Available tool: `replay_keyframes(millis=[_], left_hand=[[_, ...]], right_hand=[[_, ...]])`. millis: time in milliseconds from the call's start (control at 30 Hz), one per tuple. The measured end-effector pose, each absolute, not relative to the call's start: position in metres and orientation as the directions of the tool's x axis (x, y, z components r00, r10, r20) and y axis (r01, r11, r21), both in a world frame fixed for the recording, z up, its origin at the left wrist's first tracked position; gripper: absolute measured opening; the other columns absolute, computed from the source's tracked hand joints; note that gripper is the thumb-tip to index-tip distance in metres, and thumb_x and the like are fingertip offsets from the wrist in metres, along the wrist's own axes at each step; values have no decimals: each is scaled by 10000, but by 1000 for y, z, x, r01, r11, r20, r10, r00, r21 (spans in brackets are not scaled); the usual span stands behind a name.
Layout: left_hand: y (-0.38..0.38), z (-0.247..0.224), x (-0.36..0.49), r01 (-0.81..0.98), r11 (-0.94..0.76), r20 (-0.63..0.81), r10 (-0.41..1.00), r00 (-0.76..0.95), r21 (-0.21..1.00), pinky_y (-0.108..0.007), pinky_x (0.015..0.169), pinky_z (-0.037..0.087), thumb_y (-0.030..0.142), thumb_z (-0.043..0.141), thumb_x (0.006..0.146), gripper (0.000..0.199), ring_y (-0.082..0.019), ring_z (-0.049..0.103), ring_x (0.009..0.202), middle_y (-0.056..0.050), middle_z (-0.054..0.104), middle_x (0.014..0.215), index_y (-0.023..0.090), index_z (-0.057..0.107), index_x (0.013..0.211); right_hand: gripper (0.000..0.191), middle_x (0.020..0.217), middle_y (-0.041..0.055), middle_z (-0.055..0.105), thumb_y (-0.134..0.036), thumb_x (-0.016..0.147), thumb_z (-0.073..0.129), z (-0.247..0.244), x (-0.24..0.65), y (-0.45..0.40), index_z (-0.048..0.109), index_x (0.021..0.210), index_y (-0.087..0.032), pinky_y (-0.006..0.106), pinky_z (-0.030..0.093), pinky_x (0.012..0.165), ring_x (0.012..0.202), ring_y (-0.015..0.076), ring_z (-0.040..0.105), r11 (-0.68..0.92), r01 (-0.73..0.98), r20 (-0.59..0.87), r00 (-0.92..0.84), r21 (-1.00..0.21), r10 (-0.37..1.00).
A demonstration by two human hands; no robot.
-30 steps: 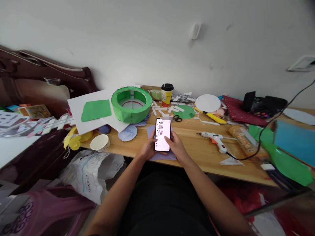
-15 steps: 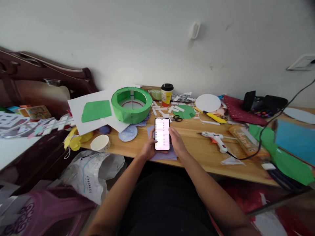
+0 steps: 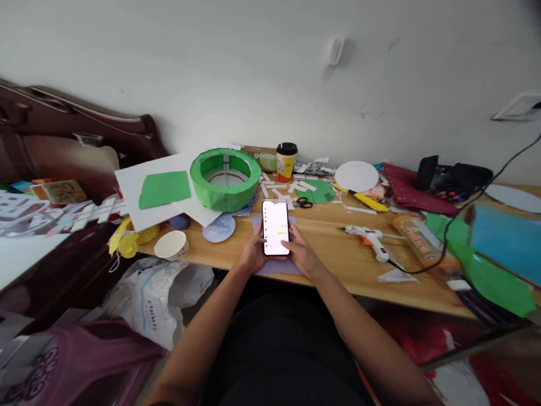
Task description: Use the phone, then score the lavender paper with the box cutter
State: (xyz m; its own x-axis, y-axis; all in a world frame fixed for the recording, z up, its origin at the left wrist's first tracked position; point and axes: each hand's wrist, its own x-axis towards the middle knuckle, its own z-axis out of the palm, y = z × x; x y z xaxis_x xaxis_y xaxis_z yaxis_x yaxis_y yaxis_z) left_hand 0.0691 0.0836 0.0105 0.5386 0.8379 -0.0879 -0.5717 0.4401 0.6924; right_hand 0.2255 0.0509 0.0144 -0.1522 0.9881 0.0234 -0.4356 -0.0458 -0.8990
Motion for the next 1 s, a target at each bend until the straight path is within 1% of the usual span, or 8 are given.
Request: replay_keyframes(millis=[100, 300, 400, 533, 633, 700, 833, 1000], left_hand=[[83, 11, 70, -544, 448, -113, 834, 540, 709, -558, 670, 610, 133, 543, 760, 900, -369, 661, 1047, -88, 469, 1483, 428, 184, 1531], [83, 12, 72, -528, 448, -123, 833, 539, 721, -569, 686, 610, 210, 565, 843, 829, -356, 676, 1028, -102, 490, 1470, 448, 169, 1532], [83, 12, 71, -539, 456, -112, 826, 553, 708, -565, 661, 612, 200, 554, 837, 829, -364, 681, 1018, -107, 487, 1474, 439, 174, 1534], [83, 12, 69, -550, 467, -103, 819, 565, 692, -576, 666, 611, 166, 540, 813, 856, -370, 677, 1033, -101, 483, 1479, 430, 171, 1538], [84, 11, 70, -540, 464, -111, 821, 561, 703, -555, 632, 616, 171, 542, 818, 845, -363, 693, 990, -109, 513, 1450, 432, 180, 1535], [84, 11, 70, -531, 459, -119, 824, 554, 713, -544, 620, 618, 171, 551, 816, 846, -358, 700, 970, -109, 522, 1442, 438, 186, 1532], [83, 12, 70, -549, 466, -93, 814, 573, 694, -587, 660, 609, 166, 544, 811, 848, -376, 680, 1025, -111, 484, 1477, 420, 187, 1537], [82, 12, 70, -529, 437, -92, 826, 556, 727, -528, 642, 626, 121, 572, 789, 901, -354, 693, 1004, -109, 470, 1493, 440, 176, 1533]], right_hand=[[746, 1294, 53, 639, -291, 741, 741, 9, 225, 49, 403, 1406, -304, 445, 528, 939, 1145, 272, 630, -98, -493, -51, -108, -864, 993], [627, 1197, 33, 692, -296, 717, 737, 7, 224, 47, 527, 1307, -295, 426, 536, 913, 1087, 267, 652, -84, -484, -57, -72, -871, 996], [598, 1129, 24, 717, -286, 702, 731, 9, 224, 47, 550, 1272, -292, 410, 548, 873, 1034, 262, 669, -99, -499, -84, -54, -861, 995], [630, 1154, 32, 713, -308, 697, 719, 11, 226, 47, 534, 1299, -286, 405, 559, 820, 1052, 275, 663, -132, -494, -114, -68, -859, 991], [651, 1147, 38, 717, -338, 699, 712, 13, 228, 47, 533, 1322, -273, 409, 564, 779, 1020, 282, 674, -156, -499, -145, -61, -852, 988], [641, 1126, 33, 725, -331, 689, 716, 14, 228, 46, 553, 1306, -265, 403, 563, 777, 991, 275, 683, -153, -511, -148, -51, -846, 988], [626, 1123, 34, 728, -305, 678, 718, 15, 227, 46, 564, 1282, -256, 401, 555, 825, 1001, 267, 685, -135, -535, -124, -56, -834, 991], [637, 1072, 27, 740, -318, 678, 714, 13, 227, 46, 554, 1292, -263, 406, 560, 787, 970, 275, 691, -145, -519, -142, -46, -842, 989]])
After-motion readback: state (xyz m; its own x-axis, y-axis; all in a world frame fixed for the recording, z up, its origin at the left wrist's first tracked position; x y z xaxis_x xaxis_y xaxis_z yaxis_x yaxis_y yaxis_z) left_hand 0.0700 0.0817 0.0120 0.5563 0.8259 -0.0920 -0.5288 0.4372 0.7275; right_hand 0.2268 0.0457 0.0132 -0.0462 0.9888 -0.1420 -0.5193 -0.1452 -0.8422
